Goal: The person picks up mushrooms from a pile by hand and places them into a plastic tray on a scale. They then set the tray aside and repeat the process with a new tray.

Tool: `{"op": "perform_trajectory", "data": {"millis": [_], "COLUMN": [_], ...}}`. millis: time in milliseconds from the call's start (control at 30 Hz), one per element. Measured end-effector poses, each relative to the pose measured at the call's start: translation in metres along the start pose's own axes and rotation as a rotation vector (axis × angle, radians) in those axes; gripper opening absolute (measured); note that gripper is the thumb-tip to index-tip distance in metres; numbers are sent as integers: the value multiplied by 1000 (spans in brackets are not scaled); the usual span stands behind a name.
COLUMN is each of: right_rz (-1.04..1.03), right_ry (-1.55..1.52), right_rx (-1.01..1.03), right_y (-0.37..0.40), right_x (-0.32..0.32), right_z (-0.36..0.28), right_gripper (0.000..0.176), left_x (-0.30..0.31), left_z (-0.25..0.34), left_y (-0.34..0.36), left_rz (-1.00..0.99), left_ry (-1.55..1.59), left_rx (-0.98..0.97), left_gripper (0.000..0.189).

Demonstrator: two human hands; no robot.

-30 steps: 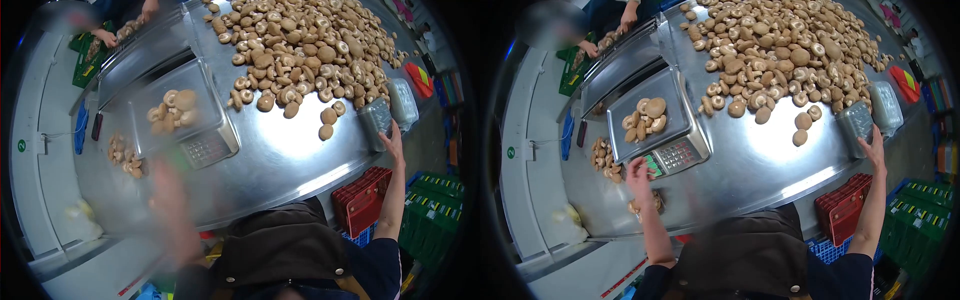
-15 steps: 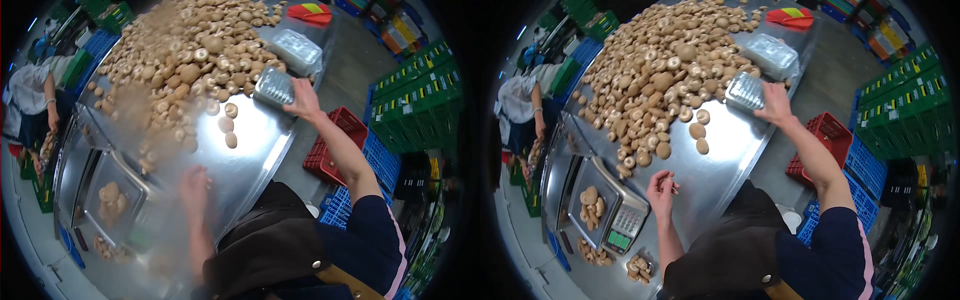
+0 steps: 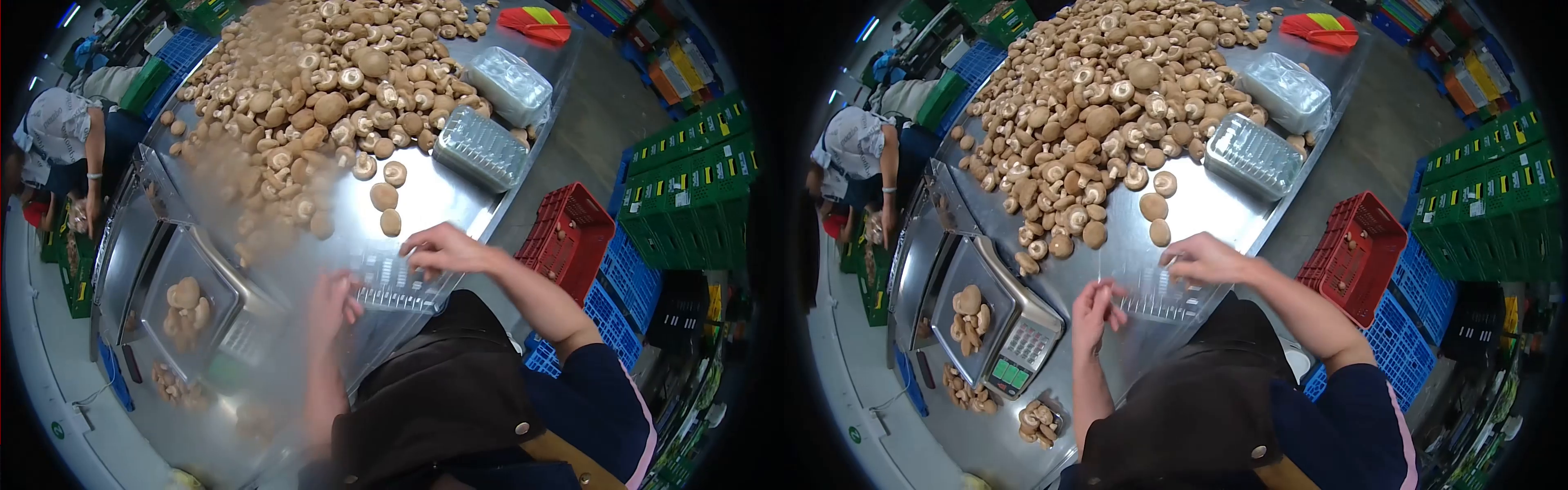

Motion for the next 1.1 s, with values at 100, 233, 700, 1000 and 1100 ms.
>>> {"op": "perform_trajectory", "data": {"millis": [100,233,700,1000,1100], "right_rz": [14,88,545,536,494], "right_ry": [-173,-348,-336,-453,-469], "right_rx": [87,-207,-73,50,73], "right_y": [-53,-77,-209,-192,-175], "right_x": [-35,-75,1,-13,-18], "right_z": [47,92,55,51,59], "right_gripper": [37,64,43,46,48], "left_x": [37,90,115,114,105], "left_z": [-61,-119,-57,-73,-74], "left_y": [12,31,-183,-154,-133], "left_rz": [-60,192,325,400,366], "left_ry": [-10,182,223,205,170], "left_rx": [182,328,216,-14,-27], "left_gripper": [23,18,13,12,14]}}
Point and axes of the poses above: each hand's wrist, its own y-axis away from the middle knuckle, its own x-axis out of the back of the hand, z = x × y, the point moved 9 cm from there along -y, towards the middle knuckle, and after that the axes turned 9 degrees about -y, right-handed, at the moved point
